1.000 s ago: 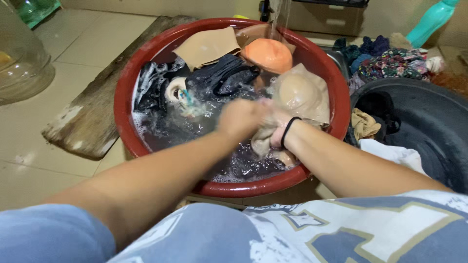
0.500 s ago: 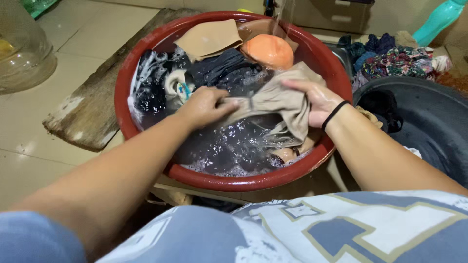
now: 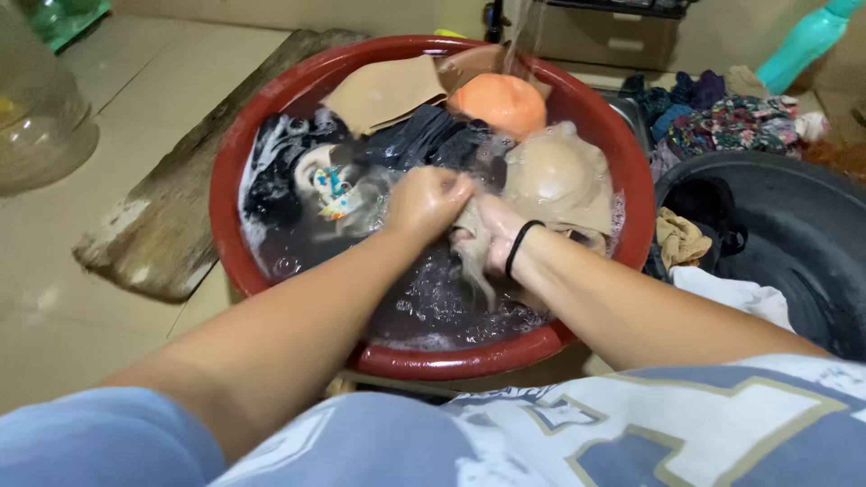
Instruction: The person hand-washes various garments in a red basin filled with soapy water. They scrub and rinse items including a black piece of clothing, a beige bra, a patterned cloth, and an orange bra, transferring them to a black basin as they finish.
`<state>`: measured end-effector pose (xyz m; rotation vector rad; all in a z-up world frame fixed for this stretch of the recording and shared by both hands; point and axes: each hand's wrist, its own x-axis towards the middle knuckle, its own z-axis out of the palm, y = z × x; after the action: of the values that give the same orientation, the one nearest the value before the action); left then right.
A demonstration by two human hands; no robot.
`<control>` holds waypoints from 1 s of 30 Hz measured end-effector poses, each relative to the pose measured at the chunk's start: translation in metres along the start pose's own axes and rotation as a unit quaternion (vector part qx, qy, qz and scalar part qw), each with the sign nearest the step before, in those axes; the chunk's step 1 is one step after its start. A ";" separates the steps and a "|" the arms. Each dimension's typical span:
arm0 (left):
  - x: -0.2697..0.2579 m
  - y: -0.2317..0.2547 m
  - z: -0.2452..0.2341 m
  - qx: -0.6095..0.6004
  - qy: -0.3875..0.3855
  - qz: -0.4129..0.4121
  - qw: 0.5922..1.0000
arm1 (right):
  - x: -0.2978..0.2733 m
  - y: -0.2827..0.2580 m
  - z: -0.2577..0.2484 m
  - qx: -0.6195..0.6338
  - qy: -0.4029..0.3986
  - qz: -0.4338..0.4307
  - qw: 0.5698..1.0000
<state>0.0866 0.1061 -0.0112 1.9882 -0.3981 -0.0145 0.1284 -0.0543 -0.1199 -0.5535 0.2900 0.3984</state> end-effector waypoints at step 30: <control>0.008 -0.073 -0.056 -0.040 -0.151 0.074 0.985 | -0.143 -0.072 0.100 -0.511 -0.148 -0.095 0.841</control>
<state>0.1240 0.1816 -0.0495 1.8747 -0.7294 -0.2364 0.0498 -0.0954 0.0469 -1.5426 -0.3221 0.4202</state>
